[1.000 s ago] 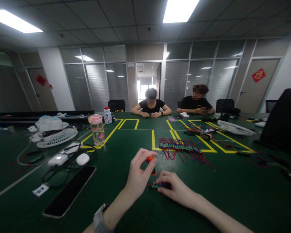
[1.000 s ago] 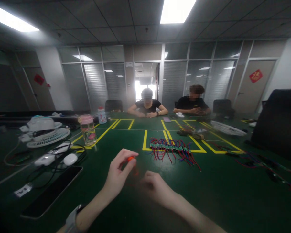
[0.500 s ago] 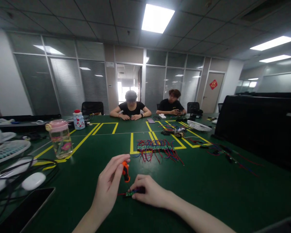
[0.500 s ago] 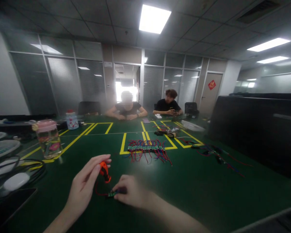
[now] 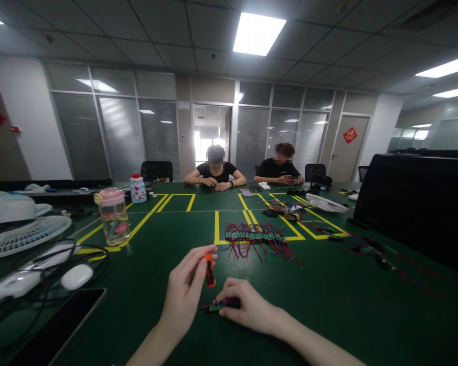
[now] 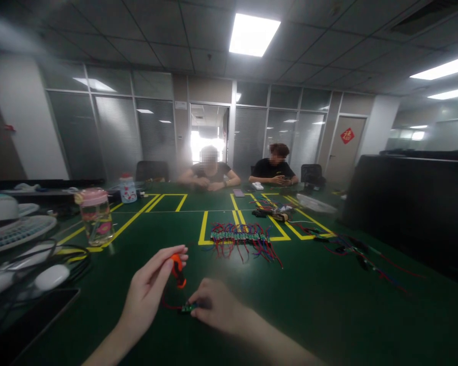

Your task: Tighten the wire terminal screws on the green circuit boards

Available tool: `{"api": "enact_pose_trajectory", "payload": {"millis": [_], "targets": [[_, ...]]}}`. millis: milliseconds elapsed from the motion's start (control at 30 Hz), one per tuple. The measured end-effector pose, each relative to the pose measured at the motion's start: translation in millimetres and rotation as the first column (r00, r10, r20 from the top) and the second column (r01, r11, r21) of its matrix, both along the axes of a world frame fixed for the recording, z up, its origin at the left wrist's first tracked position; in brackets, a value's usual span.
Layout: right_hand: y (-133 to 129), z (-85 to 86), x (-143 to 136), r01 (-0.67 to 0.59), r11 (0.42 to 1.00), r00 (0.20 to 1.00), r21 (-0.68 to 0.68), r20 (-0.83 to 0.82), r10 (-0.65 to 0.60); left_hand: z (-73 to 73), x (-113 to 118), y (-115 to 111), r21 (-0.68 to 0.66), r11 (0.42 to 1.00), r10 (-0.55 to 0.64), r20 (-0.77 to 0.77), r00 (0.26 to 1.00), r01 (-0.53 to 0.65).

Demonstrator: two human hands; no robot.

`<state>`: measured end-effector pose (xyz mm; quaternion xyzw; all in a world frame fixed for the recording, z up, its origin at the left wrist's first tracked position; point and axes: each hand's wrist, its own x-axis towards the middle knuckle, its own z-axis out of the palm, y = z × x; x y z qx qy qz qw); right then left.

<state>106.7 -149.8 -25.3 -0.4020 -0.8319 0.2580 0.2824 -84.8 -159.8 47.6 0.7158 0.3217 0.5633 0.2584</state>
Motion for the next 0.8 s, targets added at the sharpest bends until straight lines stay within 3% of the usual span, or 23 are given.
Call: {"api": "enact_pose_trajectory", "payload": {"millis": [200, 400, 567, 800], "targets": [[-4.2, 4.7, -2.0, 0.039, 0.998, 0.999, -0.049, 0.017, -0.038, 0.8, -0.4, 1.5, 0.029, 0.997, 0.070, -0.068, 0.995, -0.069], [-5.8, 12.7, -4.3, 0.044, 0.994, 0.999, -0.097, 0.027, -0.041, 0.7, 0.7, -0.3, -0.029, 0.999, -0.042, -0.022, 0.999, 0.042], [-3.1, 5.9, -2.5, 0.024, 0.999, 1.000, -0.033, 0.021, -0.023, 1.0, -0.4, -1.0, 0.024, 0.999, 0.050, -0.053, 0.997, -0.049], [-0.3, -2.3, 0.7, 0.007, 1.000, 1.000, -0.030, -0.008, -0.007, 3.1, -0.9, -0.3, 0.042, 0.998, 0.058, -0.041, 0.997, -0.056]]}}
